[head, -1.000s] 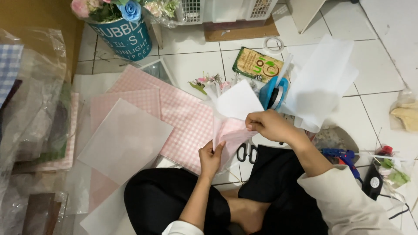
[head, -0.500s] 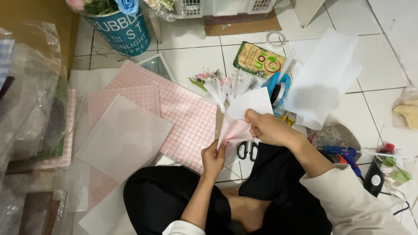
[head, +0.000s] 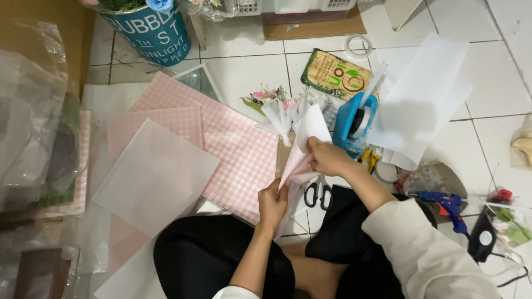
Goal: The person sits on the floor and wraps a small bouquet of artificial flowers using pink checkered paper and white tissue paper. They fold the paper around the bouquet, secure it with tape, and trim excess paper with scissors.
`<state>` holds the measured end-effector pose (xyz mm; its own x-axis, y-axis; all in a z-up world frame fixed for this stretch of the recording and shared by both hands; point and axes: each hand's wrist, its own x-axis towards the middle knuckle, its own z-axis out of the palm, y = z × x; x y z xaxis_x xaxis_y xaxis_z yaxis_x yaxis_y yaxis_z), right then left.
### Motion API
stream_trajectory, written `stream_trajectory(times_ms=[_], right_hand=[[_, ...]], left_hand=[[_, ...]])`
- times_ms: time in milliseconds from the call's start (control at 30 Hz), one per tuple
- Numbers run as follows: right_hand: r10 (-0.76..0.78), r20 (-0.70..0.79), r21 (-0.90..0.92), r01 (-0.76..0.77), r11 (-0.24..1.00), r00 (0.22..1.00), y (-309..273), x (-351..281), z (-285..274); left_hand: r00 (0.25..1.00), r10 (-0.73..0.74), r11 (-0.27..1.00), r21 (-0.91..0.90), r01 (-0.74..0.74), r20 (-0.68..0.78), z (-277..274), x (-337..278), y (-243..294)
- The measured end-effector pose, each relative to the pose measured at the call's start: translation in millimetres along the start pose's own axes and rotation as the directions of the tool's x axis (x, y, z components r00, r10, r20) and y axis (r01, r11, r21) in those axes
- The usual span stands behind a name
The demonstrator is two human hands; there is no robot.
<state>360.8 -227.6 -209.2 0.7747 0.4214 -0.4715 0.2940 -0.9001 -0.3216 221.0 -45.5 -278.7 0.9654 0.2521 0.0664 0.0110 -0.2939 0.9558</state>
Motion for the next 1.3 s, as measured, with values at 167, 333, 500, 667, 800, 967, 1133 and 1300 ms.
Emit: stream_trajectory(times_ms=[167, 333, 500, 667, 800, 967, 1133, 1300], right_hand=[[0.03, 0.043, 0.042, -0.031, 0.999, 0.999, 0.1, 38.1, 13.5], [0.067, 0.159, -0.024, -0.064, 0.998, 0.985, -14.0, 54.9, 6.0], [0.126, 0.221, -0.128, -0.099, 0.987, 0.967, -4.1, 82.0, 36.8], [0.15, 0.163, -0.204, -0.115, 0.972, 0.975, 6.2, 91.8, 46.5], [0.089, 0.189, -0.187, -0.053, 0.981, 0.978, -1.8, 82.9, 28.8], [0.01, 0.073, -0.135, 0.0, 0.991, 0.997, -14.9, 56.6, -8.8], [0.196, -0.818, 0.311, 0.129, 0.942, 0.541, 38.3, 8.4, -31.1], [0.663, -0.465, 0.639, -0.297, 0.71, 0.586, 137.4, 1.8, 57.7]], left_hand=[[0.98, -0.198, 0.98, -0.005, 0.198, 0.007, 6.8, 11.2, -26.4], [0.925, -0.379, 0.925, -0.032, 0.38, 0.025, 9.5, 24.8, -37.2], [0.86, -0.508, 0.859, -0.044, 0.51, 0.048, 24.6, 22.4, -85.7], [0.841, -0.539, 0.839, -0.056, 0.541, 0.05, 27.2, 18.7, -91.1], [0.834, -0.55, 0.833, -0.053, 0.551, 0.044, 27.7, 19.3, -90.5], [0.846, -0.531, 0.842, -0.083, 0.534, 0.053, 18.9, 24.0, -74.1], [0.766, -0.634, 0.575, -0.599, 0.557, 0.104, 3.1, 35.0, -7.5], [0.671, -0.723, 0.39, -0.706, 0.591, 0.164, 14.0, 27.6, -36.6]])
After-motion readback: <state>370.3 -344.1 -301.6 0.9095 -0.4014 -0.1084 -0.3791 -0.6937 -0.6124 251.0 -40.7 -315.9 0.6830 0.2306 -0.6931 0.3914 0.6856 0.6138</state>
